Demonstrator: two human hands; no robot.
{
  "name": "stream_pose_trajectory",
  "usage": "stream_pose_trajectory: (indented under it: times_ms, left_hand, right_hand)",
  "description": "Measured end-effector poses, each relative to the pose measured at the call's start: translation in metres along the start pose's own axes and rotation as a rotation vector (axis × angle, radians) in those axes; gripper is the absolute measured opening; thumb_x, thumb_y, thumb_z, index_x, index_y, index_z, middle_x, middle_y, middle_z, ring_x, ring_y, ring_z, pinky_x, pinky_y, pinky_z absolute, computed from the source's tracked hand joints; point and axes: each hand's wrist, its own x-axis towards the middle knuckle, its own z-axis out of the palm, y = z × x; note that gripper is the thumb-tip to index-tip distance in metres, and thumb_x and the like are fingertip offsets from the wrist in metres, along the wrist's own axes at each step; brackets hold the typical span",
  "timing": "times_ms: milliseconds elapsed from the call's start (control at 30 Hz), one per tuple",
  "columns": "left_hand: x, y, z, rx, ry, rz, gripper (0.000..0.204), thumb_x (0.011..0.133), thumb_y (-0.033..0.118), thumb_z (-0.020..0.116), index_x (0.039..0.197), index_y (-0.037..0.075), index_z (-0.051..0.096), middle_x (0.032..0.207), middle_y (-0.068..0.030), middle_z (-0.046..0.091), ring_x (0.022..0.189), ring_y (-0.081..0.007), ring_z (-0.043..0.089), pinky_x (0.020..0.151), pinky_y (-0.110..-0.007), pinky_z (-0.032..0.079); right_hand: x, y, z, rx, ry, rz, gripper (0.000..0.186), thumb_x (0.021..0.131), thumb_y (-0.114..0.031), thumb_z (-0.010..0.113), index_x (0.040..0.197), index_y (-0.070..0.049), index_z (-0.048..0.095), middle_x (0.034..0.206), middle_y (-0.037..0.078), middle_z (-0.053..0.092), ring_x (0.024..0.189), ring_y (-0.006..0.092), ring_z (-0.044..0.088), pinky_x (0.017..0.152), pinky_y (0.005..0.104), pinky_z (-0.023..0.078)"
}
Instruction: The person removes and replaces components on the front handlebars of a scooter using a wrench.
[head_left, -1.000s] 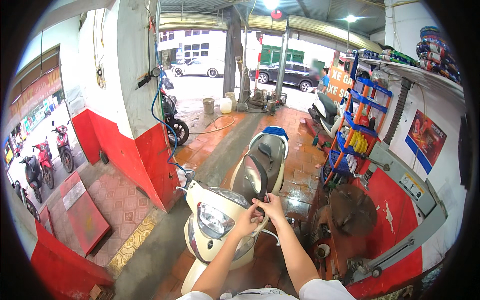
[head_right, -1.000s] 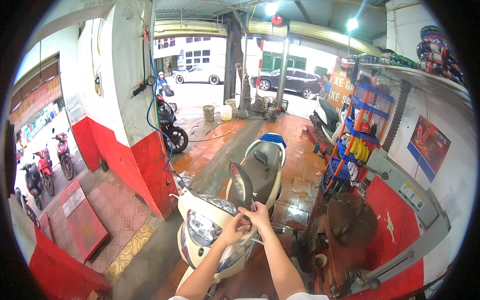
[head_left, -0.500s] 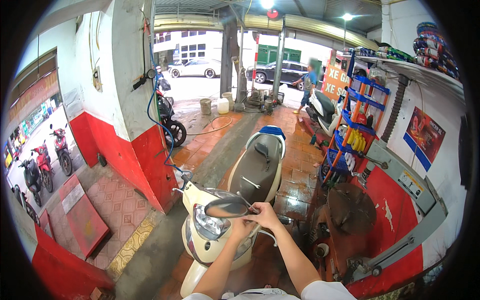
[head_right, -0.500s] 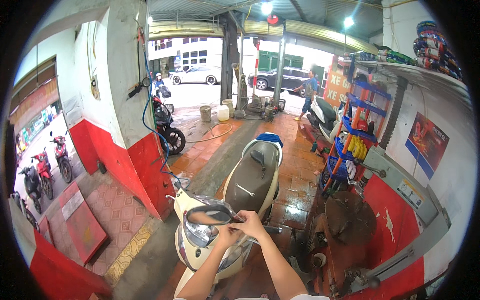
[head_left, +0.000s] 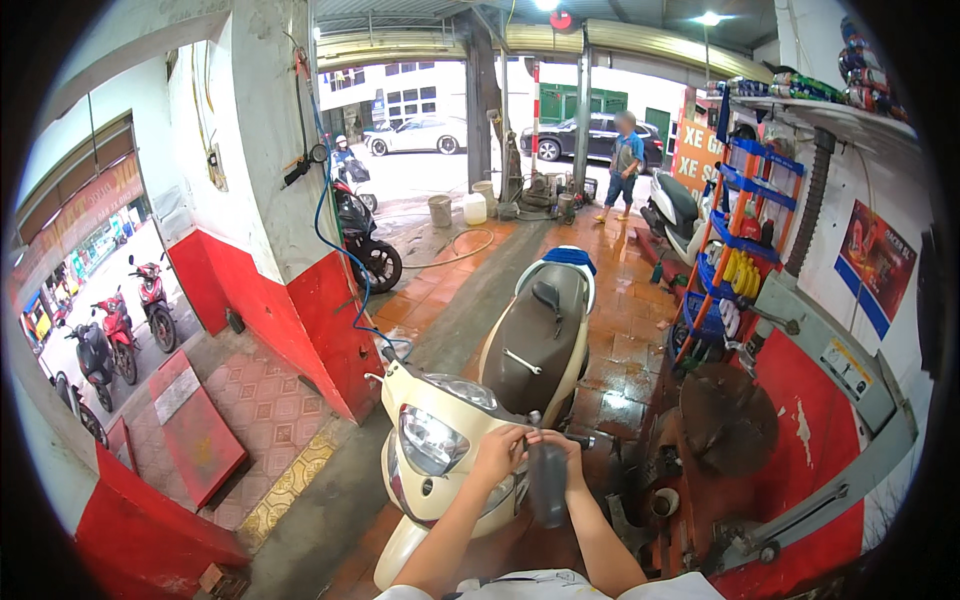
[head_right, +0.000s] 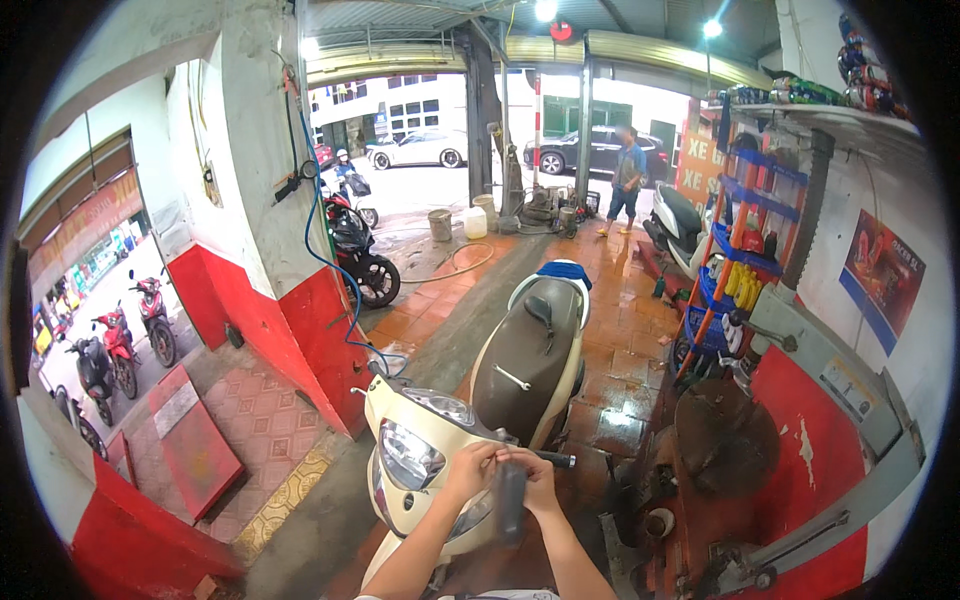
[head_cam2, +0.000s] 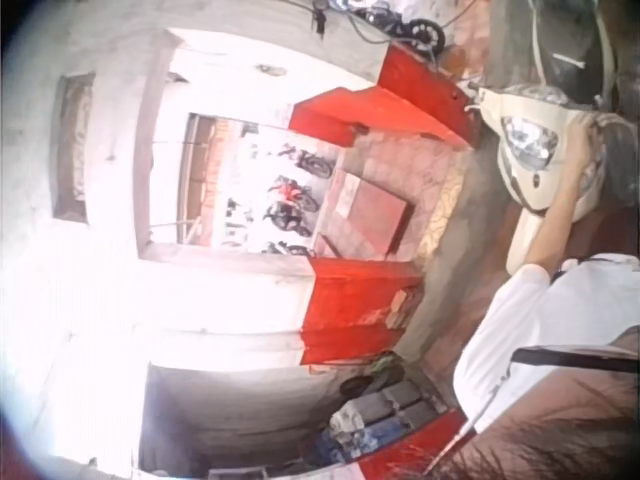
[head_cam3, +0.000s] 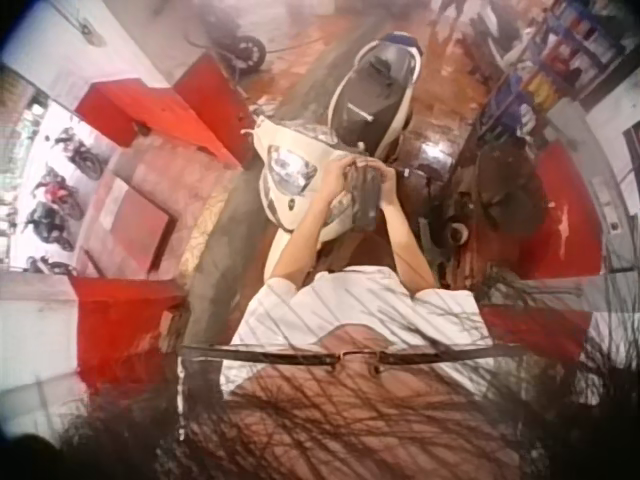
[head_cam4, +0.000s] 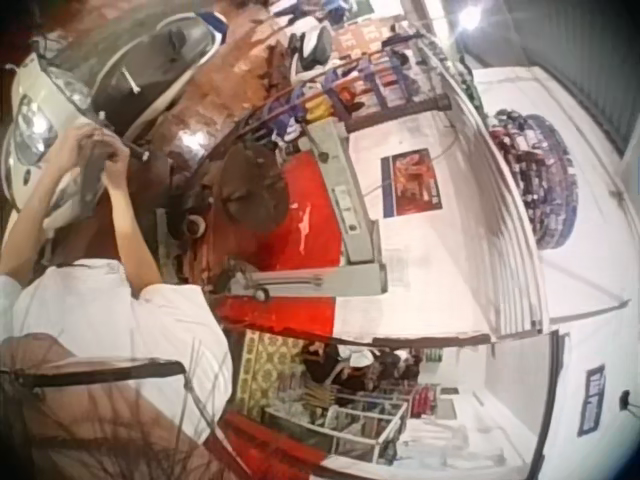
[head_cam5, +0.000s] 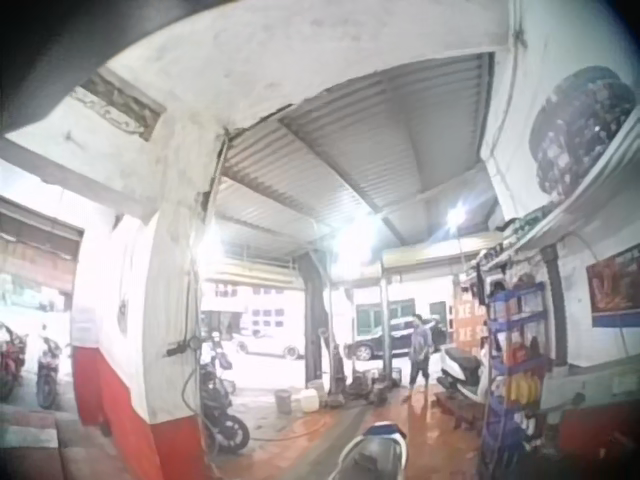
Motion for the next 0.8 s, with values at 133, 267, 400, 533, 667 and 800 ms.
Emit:
stream_pose_trajectory:
  times_ms: [133, 267, 400, 533, 667, 800]
  left_hand:
    - [0.008, 0.004, 0.004, -0.028, 0.012, -0.108, 0.019, 0.079, 0.006, 0.073, 0.097, 0.003, 0.070, 0.089, -0.0146, 0.070, 0.075, -0.0310, 0.070, 0.067, -0.038, 0.056]
    - [0.015, 0.008, 0.002, -0.068, 0.025, -0.144, 0.020, 0.081, 0.010, 0.076, 0.097, 0.000, 0.070, 0.086, -0.0146, 0.071, 0.072, -0.0240, 0.072, 0.064, -0.033, 0.057]
    - [0.022, 0.011, 0.006, -0.036, 0.018, -0.206, 0.024, 0.078, 0.011, 0.079, 0.095, -0.002, 0.068, 0.081, -0.0131, 0.070, 0.069, -0.0228, 0.071, 0.063, -0.032, 0.055]
    - [0.016, -0.008, 0.013, -0.118, 0.038, -0.245, 0.024, 0.076, 0.012, 0.080, 0.092, -0.001, 0.067, 0.076, -0.0129, 0.069, 0.064, -0.0222, 0.068, 0.060, -0.031, 0.053]
    - [0.011, -0.016, 0.010, -0.208, 0.034, -0.317, 0.021, 0.075, 0.002, 0.078, 0.092, -0.002, 0.066, 0.072, -0.0086, 0.068, 0.066, -0.0135, 0.067, 0.061, -0.030, 0.053]
    - [0.000, -0.036, 0.014, -0.409, -0.011, -0.280, 0.018, 0.078, -0.004, 0.072, 0.094, -0.003, 0.066, 0.074, -0.0070, 0.068, 0.070, -0.0131, 0.067, 0.065, -0.028, 0.054]
  right_hand:
    - [-0.014, 0.019, -0.007, 0.337, 0.330, 0.331, 0.020, 0.092, -0.003, 0.064, 0.112, -0.007, 0.065, 0.109, 0.000, 0.069, 0.063, 0.0013, 0.043, 0.048, 0.0214, 0.030]
    - [0.007, 0.023, -0.006, 0.437, 0.476, 0.346, 0.014, 0.098, -0.013, 0.061, 0.111, -0.007, 0.062, 0.108, 0.001, 0.070, 0.053, 0.0011, 0.037, 0.047, 0.0204, 0.027]
    - [0.032, 0.028, -0.001, 0.364, 0.525, 0.342, 0.017, 0.099, -0.017, 0.060, 0.113, -0.006, 0.061, 0.107, 0.002, 0.071, 0.051, 0.0008, 0.032, 0.045, 0.0212, 0.023]
    - [0.060, 0.038, 0.027, 0.112, 0.665, 0.133, 0.031, 0.099, -0.017, 0.061, 0.123, 0.002, 0.057, 0.101, 0.006, 0.070, 0.076, 0.0082, 0.064, 0.066, 0.0226, 0.047]
    - [0.069, 0.028, 0.037, -0.109, 0.501, 0.196, 0.030, 0.098, -0.014, 0.060, 0.121, 0.006, 0.059, 0.104, 0.014, 0.072, 0.091, 0.0152, 0.068, 0.079, 0.0254, 0.051]
    - [0.065, 0.018, 0.047, -0.303, 0.350, 0.145, 0.043, 0.086, -0.023, 0.078, 0.112, 0.008, 0.064, 0.097, 0.013, 0.072, 0.087, 0.0132, 0.066, 0.074, 0.0258, 0.053]
